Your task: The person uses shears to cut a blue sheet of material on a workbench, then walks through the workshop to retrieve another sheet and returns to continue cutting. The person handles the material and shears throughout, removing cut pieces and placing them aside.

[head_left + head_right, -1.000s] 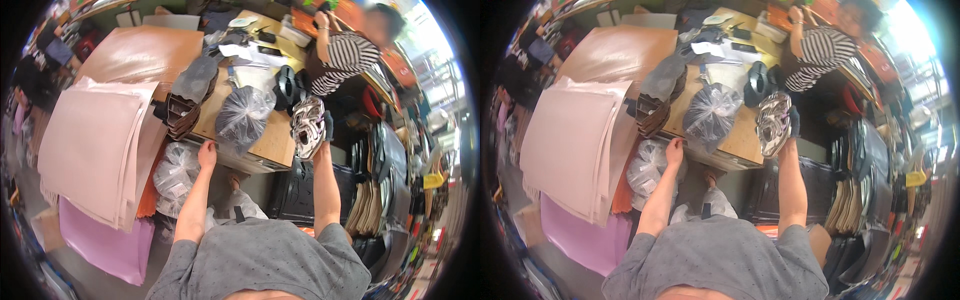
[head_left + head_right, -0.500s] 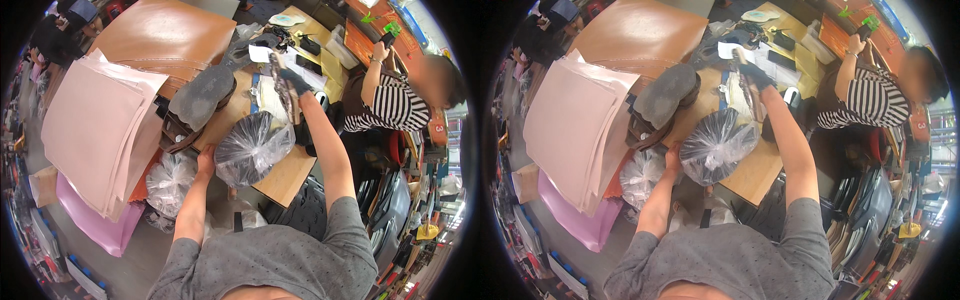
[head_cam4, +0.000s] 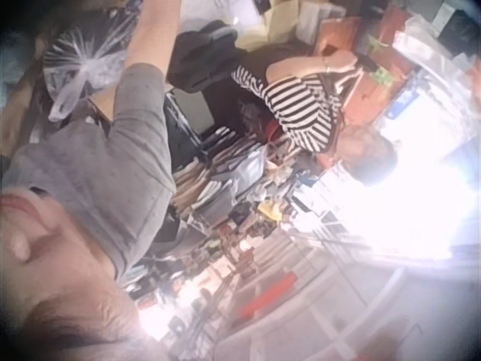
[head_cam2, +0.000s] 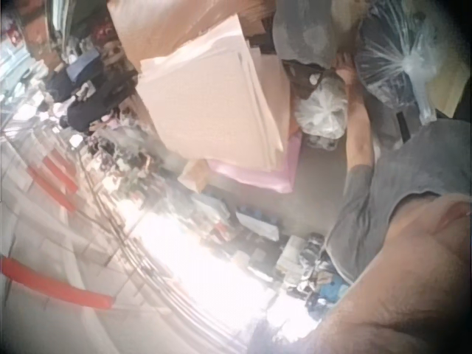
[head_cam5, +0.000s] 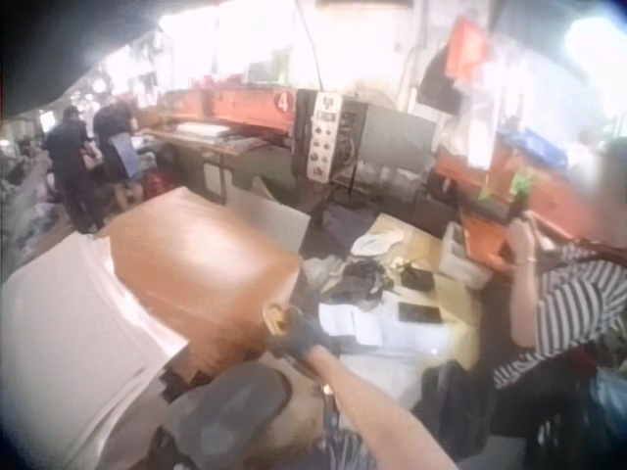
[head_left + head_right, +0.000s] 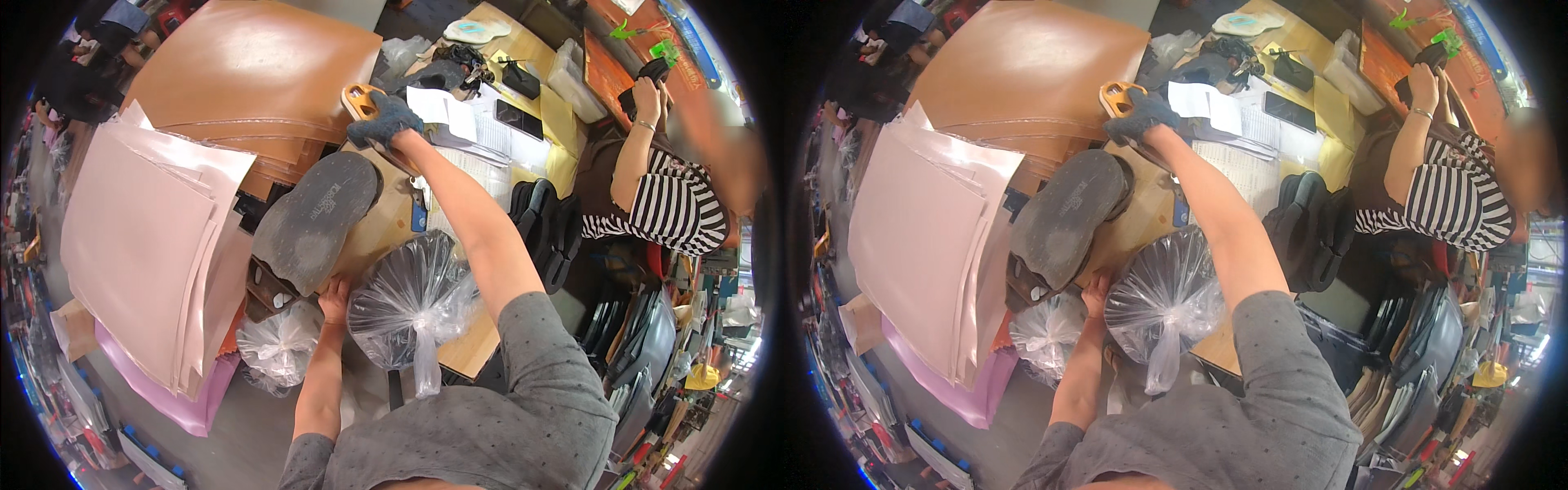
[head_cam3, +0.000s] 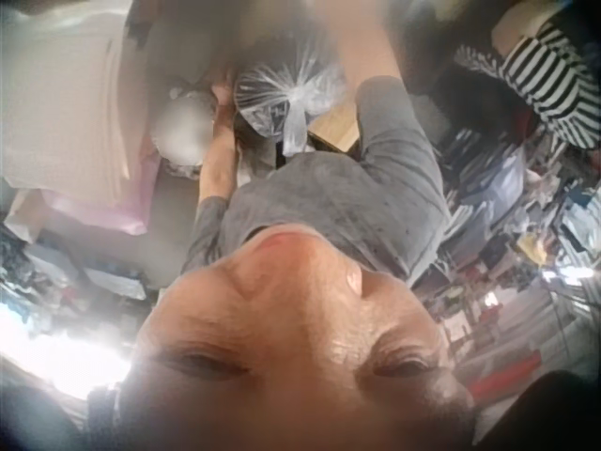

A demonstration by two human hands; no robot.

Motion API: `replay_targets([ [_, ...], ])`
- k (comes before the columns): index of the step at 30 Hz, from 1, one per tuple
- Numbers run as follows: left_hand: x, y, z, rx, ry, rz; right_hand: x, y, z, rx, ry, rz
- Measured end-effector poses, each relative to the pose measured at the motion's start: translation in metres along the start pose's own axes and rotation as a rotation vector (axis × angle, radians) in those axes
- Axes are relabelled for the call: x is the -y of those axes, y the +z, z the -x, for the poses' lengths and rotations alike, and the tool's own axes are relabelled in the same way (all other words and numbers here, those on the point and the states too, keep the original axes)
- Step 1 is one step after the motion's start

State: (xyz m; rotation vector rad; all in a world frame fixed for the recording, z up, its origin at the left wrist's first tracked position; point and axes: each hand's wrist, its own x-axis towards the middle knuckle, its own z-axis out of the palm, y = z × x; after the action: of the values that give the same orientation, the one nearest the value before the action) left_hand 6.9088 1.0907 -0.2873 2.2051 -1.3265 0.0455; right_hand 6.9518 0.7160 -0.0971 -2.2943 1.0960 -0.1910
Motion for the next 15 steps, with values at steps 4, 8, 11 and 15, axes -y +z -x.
replay_targets([
  [4,0.008,0.004,0.004,0.056,0.001,-0.127,-0.003,0.005,-0.019,-0.07,-0.004,0.274],
  [8,0.009,0.002,0.001,-0.088,0.104,-0.11,-0.014,0.004,-0.031,-0.131,0.041,0.324],
  [11,0.008,0.003,0.001,-0.079,0.085,-0.096,-0.023,0.002,-0.035,-0.134,-0.012,0.393],
  [15,0.008,0.003,0.003,-0.116,0.115,-0.115,-0.029,-0.022,-0.039,0.092,-0.231,0.389],
])
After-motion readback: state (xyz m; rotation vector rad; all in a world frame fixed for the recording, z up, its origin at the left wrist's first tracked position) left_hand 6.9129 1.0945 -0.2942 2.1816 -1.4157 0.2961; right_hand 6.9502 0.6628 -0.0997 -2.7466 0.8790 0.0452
